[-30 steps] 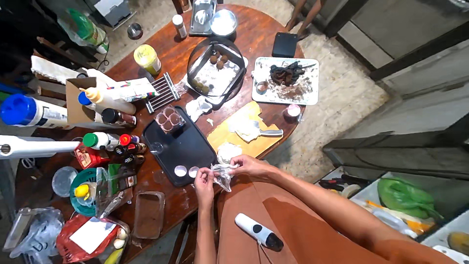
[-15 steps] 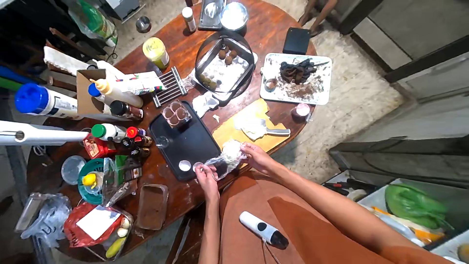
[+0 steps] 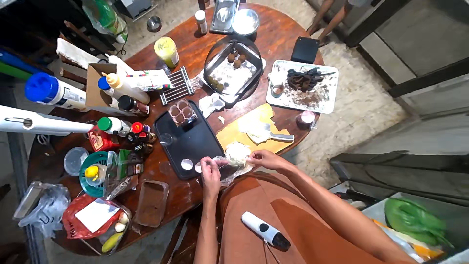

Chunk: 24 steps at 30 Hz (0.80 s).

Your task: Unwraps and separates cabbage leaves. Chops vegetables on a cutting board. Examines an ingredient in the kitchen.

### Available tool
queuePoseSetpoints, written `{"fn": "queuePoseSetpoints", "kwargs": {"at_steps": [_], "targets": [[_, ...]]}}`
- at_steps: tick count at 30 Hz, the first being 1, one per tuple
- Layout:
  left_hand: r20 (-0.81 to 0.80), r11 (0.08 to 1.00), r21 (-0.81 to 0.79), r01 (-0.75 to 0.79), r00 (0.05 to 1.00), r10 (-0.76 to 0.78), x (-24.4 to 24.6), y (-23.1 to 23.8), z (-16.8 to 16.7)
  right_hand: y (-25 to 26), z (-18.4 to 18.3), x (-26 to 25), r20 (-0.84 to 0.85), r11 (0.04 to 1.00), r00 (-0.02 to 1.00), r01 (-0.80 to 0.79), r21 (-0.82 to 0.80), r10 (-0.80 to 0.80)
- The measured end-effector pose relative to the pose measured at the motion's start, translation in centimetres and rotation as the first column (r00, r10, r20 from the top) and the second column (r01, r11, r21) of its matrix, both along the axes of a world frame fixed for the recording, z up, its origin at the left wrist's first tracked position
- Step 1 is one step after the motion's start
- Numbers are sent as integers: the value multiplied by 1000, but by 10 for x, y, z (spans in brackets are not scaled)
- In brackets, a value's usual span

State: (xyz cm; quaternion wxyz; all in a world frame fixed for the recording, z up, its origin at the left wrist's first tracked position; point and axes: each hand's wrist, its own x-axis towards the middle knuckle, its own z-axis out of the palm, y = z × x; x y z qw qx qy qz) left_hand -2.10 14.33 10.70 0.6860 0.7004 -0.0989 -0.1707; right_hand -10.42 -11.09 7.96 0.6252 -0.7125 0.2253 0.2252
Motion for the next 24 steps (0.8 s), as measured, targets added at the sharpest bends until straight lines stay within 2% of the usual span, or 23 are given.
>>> {"fn": "queuePoseSetpoints", "kwargs": {"at_steps": [2,4,6,8,11,15,18,21,24], "targets": [[19,993,25,113,993,-113,2,1,7,3,16,13,130,998,991,-2,-56,9],[34,977,18,212,976,-213,4,-1,12,10,32,26,267,997,963,1,83,-23],[22,962,5,275,961,-275,5,-3,17,18,41,37,365,964,931,-106,245,10],[6,958,14,285,958,-285,7,-5,19,23,46,46,403,911,912,-229,344,77],[29,957,30,288,957,-288,11,-2,25,24,44,52,381,892,919,-255,372,103],[90,964,30,266,959,-267,13,4,30,18,46,51,378,905,906,-309,291,188],[93,954,80,290,950,-297,14,10,32,12,52,51,393,947,892,-294,127,224],[68,934,160,320,940,-334,13,14,36,1,56,52,399,958,872,-275,-84,285],[92,879,327,347,914,-395,14,15,37,-7,62,51,410,947,856,-258,-190,316]]}}
